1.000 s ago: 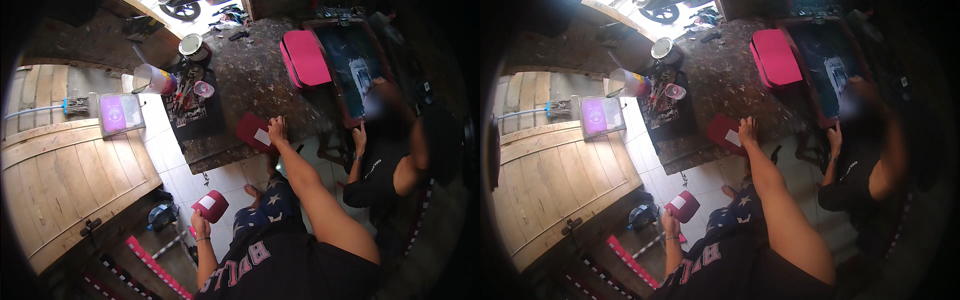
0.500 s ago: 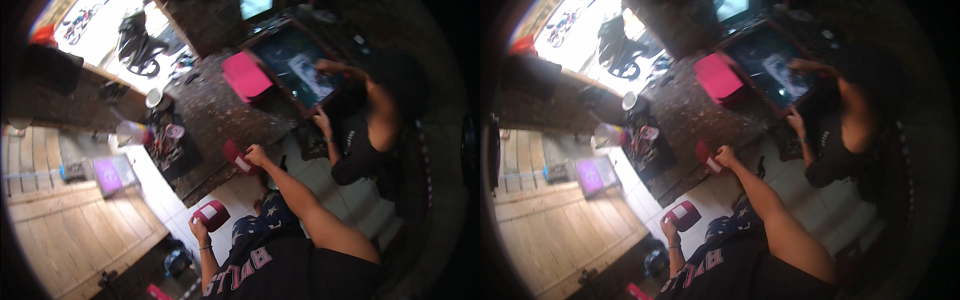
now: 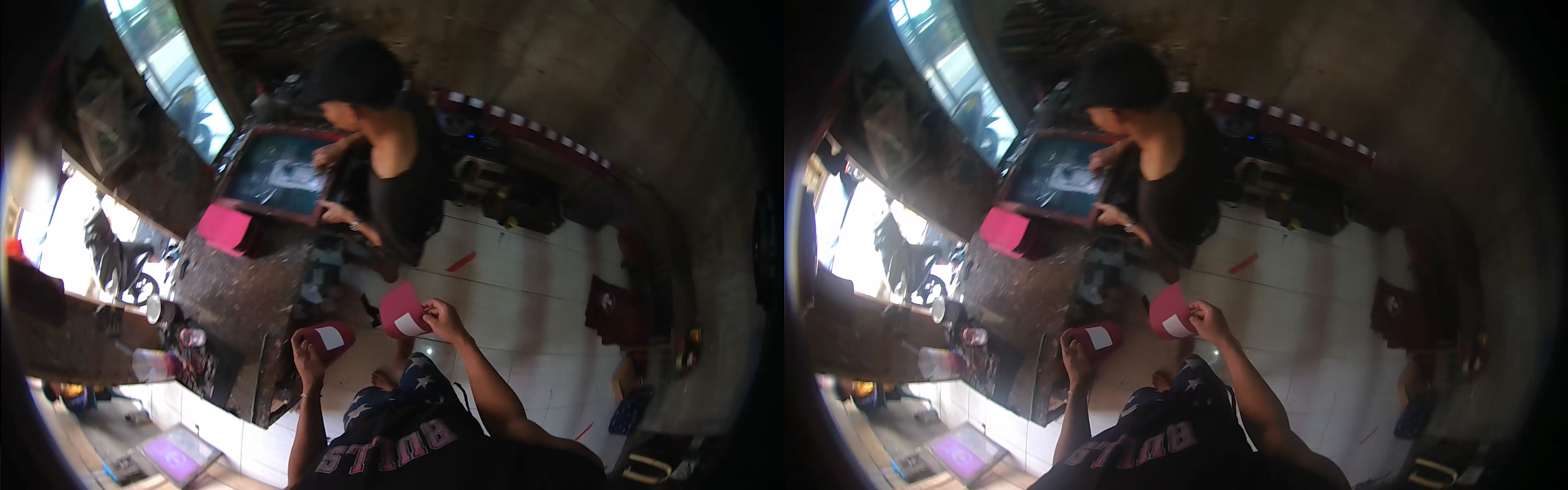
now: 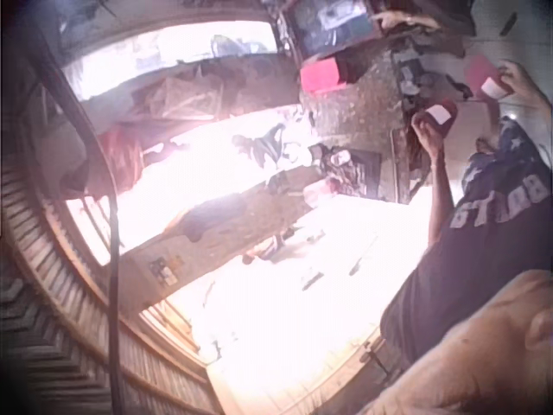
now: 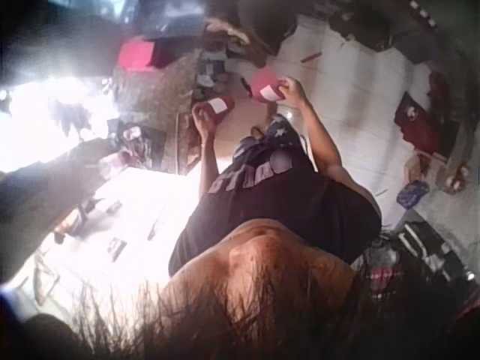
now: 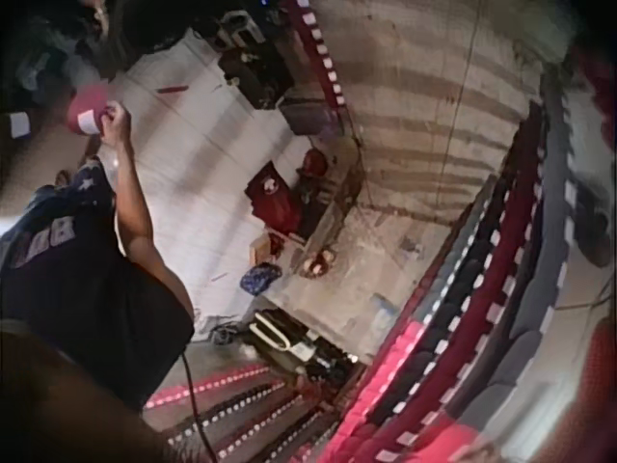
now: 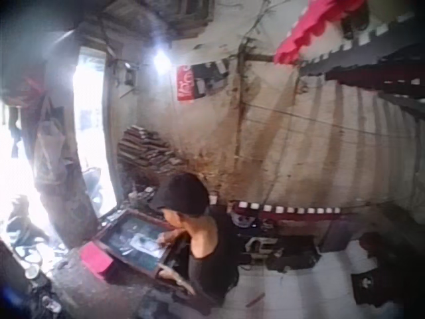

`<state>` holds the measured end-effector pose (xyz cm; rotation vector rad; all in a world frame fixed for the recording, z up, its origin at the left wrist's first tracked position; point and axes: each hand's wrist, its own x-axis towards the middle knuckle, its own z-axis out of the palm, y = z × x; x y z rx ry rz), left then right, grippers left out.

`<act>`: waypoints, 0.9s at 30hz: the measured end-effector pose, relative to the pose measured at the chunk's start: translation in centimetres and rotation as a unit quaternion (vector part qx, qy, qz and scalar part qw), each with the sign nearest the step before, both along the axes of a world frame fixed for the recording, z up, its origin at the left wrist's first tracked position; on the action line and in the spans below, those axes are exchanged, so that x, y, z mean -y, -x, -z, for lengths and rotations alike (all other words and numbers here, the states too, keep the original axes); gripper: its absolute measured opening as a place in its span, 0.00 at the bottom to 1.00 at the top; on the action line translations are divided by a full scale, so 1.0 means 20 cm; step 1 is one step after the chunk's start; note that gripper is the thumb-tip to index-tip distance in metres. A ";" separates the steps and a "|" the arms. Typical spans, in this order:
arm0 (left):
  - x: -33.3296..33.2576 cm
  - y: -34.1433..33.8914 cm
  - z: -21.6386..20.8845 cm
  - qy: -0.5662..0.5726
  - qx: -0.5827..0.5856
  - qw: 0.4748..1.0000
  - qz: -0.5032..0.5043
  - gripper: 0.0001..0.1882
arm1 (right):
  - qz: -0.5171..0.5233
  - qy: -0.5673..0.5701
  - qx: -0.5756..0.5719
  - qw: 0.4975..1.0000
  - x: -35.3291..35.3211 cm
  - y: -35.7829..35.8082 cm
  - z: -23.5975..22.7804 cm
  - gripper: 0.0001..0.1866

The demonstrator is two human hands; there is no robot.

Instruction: The person repeatedly picks up red and black rectangular pieces with white labels from a table and places them onto a long horizontal strip mounted on the wall. The person alternates between red and black pieces to form a patterned strip.

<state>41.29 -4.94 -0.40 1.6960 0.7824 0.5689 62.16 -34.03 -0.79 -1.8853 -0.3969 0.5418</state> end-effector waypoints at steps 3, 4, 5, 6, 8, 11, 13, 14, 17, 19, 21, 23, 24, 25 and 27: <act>0.34 -0.29 -0.24 -0.073 -0.067 0.986 0.133 0.21 | 0.136 0.035 0.041 0.989 0.49 0.02 -0.08 0.12; 0.41 -0.38 -0.15 -0.161 -0.068 0.972 0.156 0.20 | 0.179 0.056 0.044 0.981 0.66 0.02 -0.06 0.13; 0.49 -0.45 -0.18 -0.173 -0.071 0.965 0.184 0.19 | 0.215 0.073 0.049 0.973 0.78 0.00 -0.08 0.14; 0.58 -0.55 -0.21 -0.184 -0.074 0.957 0.210 0.18 | 0.241 0.061 0.053 0.967 0.90 -0.02 -0.10 0.14; 0.78 -0.74 -0.18 -0.192 -0.078 0.951 0.231 0.14 | 0.262 0.079 0.056 0.960 1.16 -0.05 -0.15 0.13; 1.09 -1.04 -0.09 -0.176 -0.119 0.937 0.277 0.13 | 0.249 0.159 0.145 0.944 1.66 -0.08 0.04 0.10; 1.32 -1.22 -0.09 -0.167 -0.084 0.943 0.277 0.11 | 0.284 0.121 0.080 0.948 1.90 -0.10 0.07 0.11; 1.42 -1.32 -0.07 -0.179 -0.054 0.940 0.287 0.12 | 0.277 0.135 0.050 0.950 2.03 -0.11 0.07 0.12; 1.75 -1.60 -0.12 -0.152 -0.061 0.939 0.303 0.14 | 0.279 0.124 -0.028 0.952 2.40 -0.17 0.07 0.15; 1.95 -1.77 -0.15 -0.154 -0.055 0.935 0.314 0.15 | 0.302 0.039 -0.078 0.949 2.59 -0.22 0.11 0.18; 2.09 -1.93 -0.13 -0.198 -0.012 0.922 0.333 0.16 | 0.336 0.030 -0.087 0.937 2.71 -0.28 0.13 0.20; 2.24 -2.09 -0.16 -0.190 0.001 0.916 0.352 0.15 | 0.364 0.041 -0.082 0.927 2.85 -0.34 0.18 0.19; 2.28 -2.18 -0.09 -0.196 0.020 0.914 0.356 0.15 | 0.360 0.075 -0.039 0.929 2.91 -0.37 0.23 0.17; 2.31 -2.25 -0.03 -0.202 0.037 0.911 0.358 0.14 | 0.384 0.060 -0.065 0.919 2.92 -0.41 0.20 0.15; 2.44 -2.41 -0.05 -0.173 -0.009 0.910 0.376 0.10 | 0.405 0.148 -0.022 0.902 3.05 -0.44 0.32 0.11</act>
